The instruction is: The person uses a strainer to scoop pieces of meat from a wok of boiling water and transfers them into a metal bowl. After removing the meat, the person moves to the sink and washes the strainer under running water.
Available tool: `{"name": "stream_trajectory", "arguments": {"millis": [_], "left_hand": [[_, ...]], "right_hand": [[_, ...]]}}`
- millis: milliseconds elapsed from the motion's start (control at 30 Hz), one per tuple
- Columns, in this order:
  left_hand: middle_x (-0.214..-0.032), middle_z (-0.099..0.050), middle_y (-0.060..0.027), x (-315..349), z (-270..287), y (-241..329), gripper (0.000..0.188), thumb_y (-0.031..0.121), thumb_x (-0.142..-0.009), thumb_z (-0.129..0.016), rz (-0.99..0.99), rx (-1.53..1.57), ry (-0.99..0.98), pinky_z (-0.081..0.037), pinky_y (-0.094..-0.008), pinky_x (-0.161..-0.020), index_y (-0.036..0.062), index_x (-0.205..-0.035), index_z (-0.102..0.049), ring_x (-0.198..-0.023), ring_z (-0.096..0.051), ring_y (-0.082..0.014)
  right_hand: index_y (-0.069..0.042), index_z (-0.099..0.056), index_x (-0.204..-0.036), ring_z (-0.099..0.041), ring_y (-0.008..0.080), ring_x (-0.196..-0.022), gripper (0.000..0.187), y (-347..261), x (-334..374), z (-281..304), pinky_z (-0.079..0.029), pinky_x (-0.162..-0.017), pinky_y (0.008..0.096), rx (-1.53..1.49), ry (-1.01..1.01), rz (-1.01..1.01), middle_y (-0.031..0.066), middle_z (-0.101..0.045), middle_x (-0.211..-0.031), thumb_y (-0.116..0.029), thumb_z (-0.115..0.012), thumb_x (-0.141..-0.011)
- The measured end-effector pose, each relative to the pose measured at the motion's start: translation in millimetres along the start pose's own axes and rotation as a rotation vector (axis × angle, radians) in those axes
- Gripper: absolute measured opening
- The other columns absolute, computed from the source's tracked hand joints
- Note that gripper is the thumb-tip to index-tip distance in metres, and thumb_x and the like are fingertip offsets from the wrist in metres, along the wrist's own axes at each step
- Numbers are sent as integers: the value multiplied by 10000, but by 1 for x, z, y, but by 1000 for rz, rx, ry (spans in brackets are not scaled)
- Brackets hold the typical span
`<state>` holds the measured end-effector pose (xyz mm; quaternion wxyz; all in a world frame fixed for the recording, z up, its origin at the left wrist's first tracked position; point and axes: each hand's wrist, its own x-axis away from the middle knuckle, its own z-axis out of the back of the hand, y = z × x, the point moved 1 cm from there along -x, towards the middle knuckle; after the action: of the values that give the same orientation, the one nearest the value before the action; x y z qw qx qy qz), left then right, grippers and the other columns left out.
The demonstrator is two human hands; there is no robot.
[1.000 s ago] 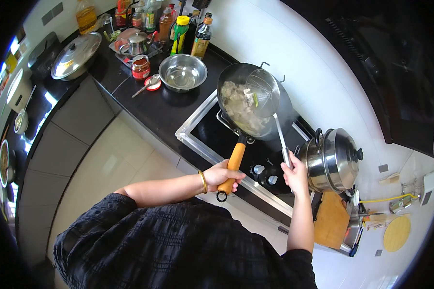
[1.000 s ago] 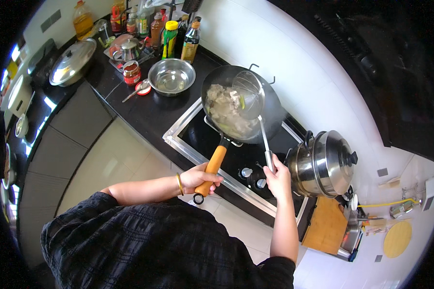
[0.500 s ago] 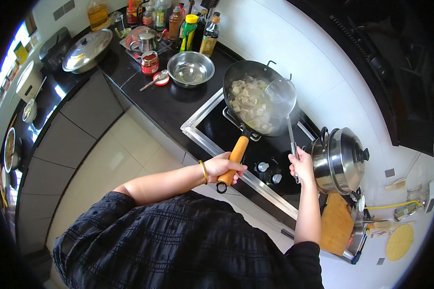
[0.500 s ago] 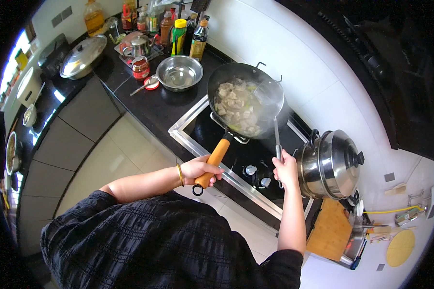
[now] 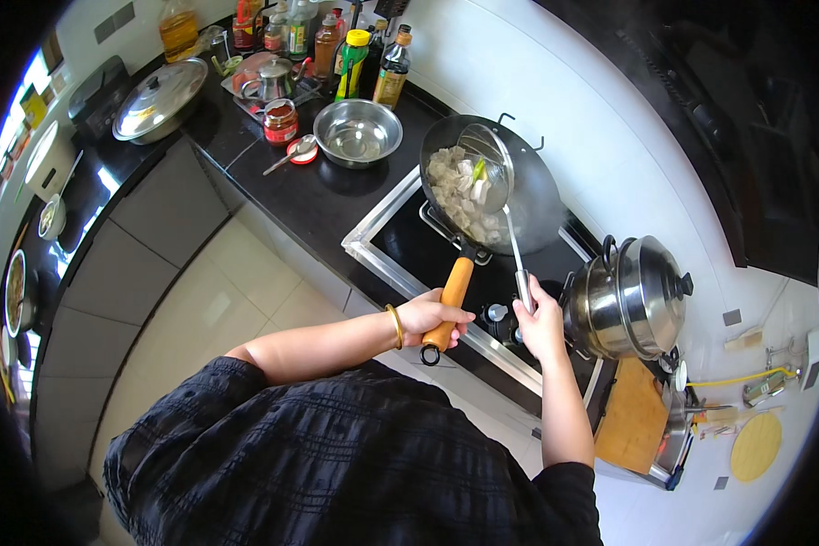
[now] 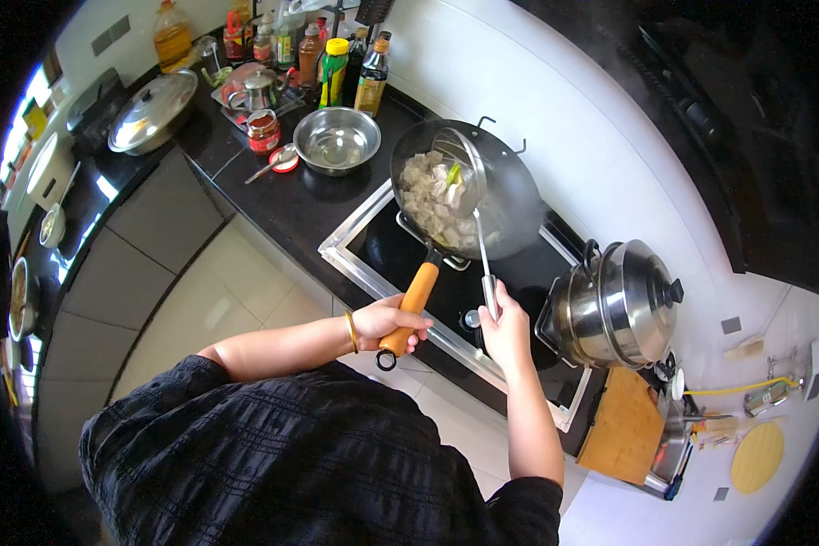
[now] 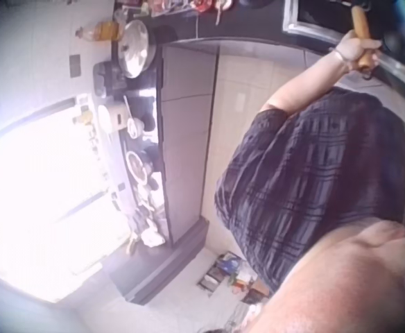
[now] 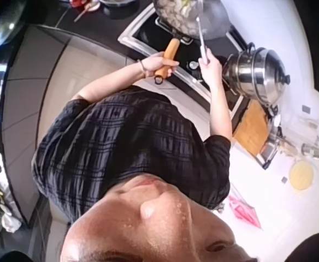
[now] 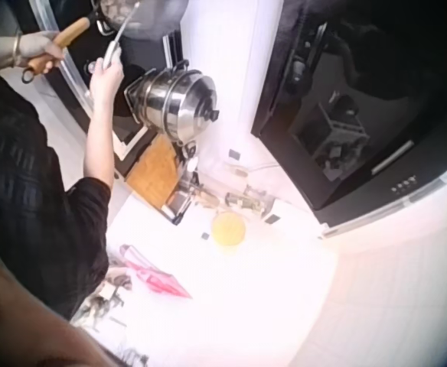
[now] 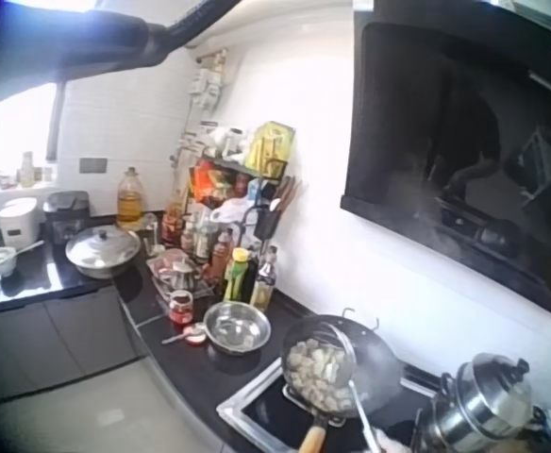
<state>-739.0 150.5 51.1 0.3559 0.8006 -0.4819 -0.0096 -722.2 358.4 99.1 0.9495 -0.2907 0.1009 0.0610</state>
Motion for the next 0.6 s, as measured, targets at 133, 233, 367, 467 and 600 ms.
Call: {"name": "stream_trajectory", "arguments": {"millis": [133, 233, 367, 467, 600], "left_hand": [[-671, -545, -62, -2, 2, 0, 271, 101, -758, -631, 5, -3, -8, -494, -256, -507, 29, -893, -408, -520, -536, -112], [-664, -543, -58, -1, 2, -1, 266, 102, -758, -631, 0, 5, -15, -497, -260, -513, 27, -888, -411, -520, -537, -111], [-661, -542, -55, -1, 2, 0, 271, 99, -758, -630, -1, 6, -20, -499, -264, -516, 26, -897, -409, -521, -539, -114], [-657, -538, -53, 0, 3, 0, 275, 97, -758, -629, -3, 8, -19, -499, -266, -518, 25, -902, -406, -518, -535, -113], [-647, -532, -51, 3, 2, 3, 262, 99, -756, -630, -11, -9, 1, -494, -266, -513, 25, -886, -415, -513, -526, -111]], "right_hand": [[-5, -422, -1214, -573, 184, -811, 496, -20, 19, 9, -441, -724, 261, 39, -61, -146, 172, -571, -987, -13, -570, -741], [-6, -425, -1211, -579, 206, -826, 506, -36, 30, 19, -445, -725, 266, 104, -65, -144, 184, -562, -994, -2, -573, -727], [3, -430, -1206, -570, 207, -855, 505, -53, 39, 34, -436, -750, 269, 81, -79, -227, 178, -558, -1006, 10, -571, -721], [-4, -408, -1233, -515, 106, -637, 493, -32, 52, 35, -420, -561, 221, -56, -27, -193, 79, -560, -874, 36, -535, -759], [-26, -379, -1262, -367, 19, -464, 499, -29, 60, 39, -305, -396, 178, -272, -48, -297, -11, -496, -719, 54, -501, -786]]}}
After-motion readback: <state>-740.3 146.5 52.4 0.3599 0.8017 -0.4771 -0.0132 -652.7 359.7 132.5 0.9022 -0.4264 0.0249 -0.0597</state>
